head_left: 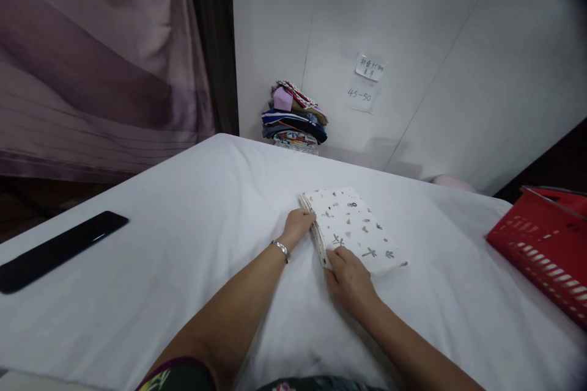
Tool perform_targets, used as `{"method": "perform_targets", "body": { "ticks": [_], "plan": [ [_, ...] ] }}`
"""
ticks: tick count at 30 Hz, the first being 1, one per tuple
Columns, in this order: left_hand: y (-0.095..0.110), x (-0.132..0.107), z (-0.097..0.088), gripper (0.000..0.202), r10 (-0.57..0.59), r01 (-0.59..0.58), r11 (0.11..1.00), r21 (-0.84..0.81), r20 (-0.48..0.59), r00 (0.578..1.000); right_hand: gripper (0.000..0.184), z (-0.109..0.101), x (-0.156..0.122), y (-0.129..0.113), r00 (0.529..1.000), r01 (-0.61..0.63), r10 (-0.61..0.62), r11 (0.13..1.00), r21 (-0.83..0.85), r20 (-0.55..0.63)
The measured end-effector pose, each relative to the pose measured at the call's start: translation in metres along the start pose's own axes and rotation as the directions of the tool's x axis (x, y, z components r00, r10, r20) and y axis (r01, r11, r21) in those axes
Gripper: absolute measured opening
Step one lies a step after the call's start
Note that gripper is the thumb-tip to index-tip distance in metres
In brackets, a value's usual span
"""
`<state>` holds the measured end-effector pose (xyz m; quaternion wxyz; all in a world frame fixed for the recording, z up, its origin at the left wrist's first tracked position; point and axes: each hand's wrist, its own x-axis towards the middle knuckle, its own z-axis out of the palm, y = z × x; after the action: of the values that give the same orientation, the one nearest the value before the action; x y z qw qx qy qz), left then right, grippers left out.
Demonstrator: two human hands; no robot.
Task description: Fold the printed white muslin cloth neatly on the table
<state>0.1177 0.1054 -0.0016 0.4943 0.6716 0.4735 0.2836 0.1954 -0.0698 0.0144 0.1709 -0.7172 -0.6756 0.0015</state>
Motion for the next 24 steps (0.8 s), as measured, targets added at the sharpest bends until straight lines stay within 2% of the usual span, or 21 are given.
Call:
{"method": "perform_targets", "body": {
  "ticks": [4,10,19,20,22,24],
  "plan": [
    [0.002,-0.001,-0.001,0.015,0.001,-0.001,1.000,0.019,-0.005,1.000,0.024,0.006,-0.004,0.000,0.998,0.046,-0.046,0.999,-0.009,-0.049],
    [0.002,-0.001,-0.002,0.013,0.009,-0.008,0.996,0.087,-0.010,1.000,0.025,0.012,-0.011,0.000,0.986,0.115,-0.122,0.991,-0.061,-0.117],
    [0.007,-0.004,-0.003,0.007,0.058,-0.039,0.959,0.279,-0.061,0.996,0.023,0.021,-0.013,0.002,0.978,0.148,-0.160,0.984,-0.098,-0.133],
    [0.008,-0.005,-0.003,0.013,0.087,-0.055,0.947,0.316,-0.087,0.992,0.023,0.022,-0.013,0.002,0.977,0.147,-0.160,0.984,-0.101,-0.138],
    [0.012,-0.010,-0.001,0.028,0.230,-0.162,0.897,0.411,-0.120,0.966,0.023,0.023,-0.012,0.002,0.976,0.148,-0.162,0.983,-0.104,-0.146],
    [0.017,-0.016,0.003,0.039,0.440,-0.355,0.798,0.487,-0.067,0.896,0.025,0.023,-0.011,0.001,0.974,0.151,-0.166,0.983,-0.106,-0.152]
  ]
}}
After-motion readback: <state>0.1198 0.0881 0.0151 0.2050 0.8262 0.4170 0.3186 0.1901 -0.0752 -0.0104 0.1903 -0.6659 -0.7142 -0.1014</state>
